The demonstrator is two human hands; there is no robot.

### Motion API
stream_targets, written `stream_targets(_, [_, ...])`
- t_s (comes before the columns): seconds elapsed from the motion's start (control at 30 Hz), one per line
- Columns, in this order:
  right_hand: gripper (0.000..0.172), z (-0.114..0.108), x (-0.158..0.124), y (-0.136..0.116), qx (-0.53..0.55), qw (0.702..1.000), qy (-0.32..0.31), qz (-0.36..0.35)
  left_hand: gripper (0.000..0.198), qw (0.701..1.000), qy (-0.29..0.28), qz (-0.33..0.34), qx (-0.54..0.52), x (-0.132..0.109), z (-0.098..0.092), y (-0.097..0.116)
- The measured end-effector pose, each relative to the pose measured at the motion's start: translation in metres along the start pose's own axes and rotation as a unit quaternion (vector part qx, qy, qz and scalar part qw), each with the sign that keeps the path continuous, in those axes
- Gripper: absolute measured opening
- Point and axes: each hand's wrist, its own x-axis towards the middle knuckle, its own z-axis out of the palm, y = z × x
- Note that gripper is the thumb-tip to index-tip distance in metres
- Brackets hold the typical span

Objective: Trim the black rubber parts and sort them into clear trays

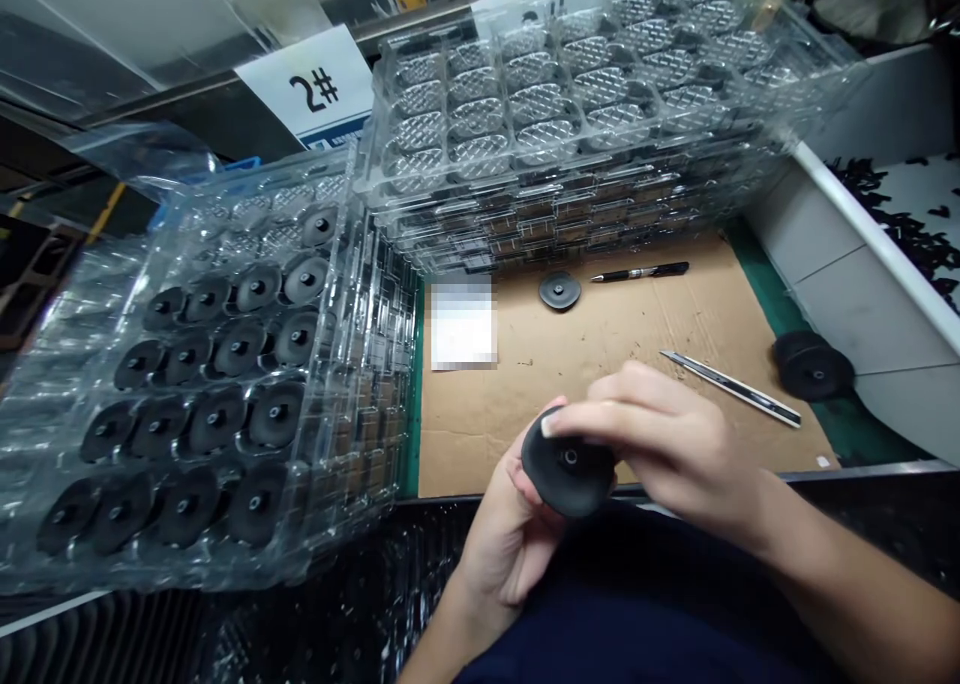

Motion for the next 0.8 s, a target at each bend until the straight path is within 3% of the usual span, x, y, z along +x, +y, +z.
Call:
stream_targets(0.07, [0.025,0.001,-0.006,0.009,0.078,0.988,0.033,0.128,0.063,0.997,-0.067,-0.023,-0.015,-0.003,-0.002,0.001])
stream_targets(0.17, [0.023,0.006,-0.029,0.023,0.181,0.933,0.1,0.296,0.062,0.992,-0.11,-0.052,-0.027,-0.005,-0.005,0.001])
stream_targets(0.27, [0.028,0.009,-0.056,0.032,0.27,0.874,0.119,0.386,0.062,0.99,-0.124,-0.062,-0.033,-0.002,-0.007,0.001])
stream_targets(0.37, [0.029,0.01,-0.076,0.037,0.285,0.847,0.129,0.43,0.066,0.987,-0.136,-0.075,-0.037,-0.001,-0.007,0.002])
stream_targets(0.5, [0.03,0.014,-0.091,0.043,0.26,0.852,0.122,0.438,0.064,0.985,-0.146,-0.083,-0.034,-0.001,-0.004,0.005])
stream_targets(0.67, [0.029,0.008,-0.079,0.037,0.156,0.897,0.096,0.401,0.062,0.987,-0.138,-0.074,-0.025,-0.004,0.0,0.003])
stream_targets(0.73, [0.024,0.0,-0.064,0.024,0.082,0.922,0.119,0.358,0.062,0.989,-0.129,-0.071,-0.014,-0.005,0.002,0.001])
stream_targets(0.8, [0.023,-0.006,-0.048,0.007,0.003,0.956,0.136,0.26,0.061,0.991,-0.12,-0.059,-0.002,-0.006,0.003,-0.002])
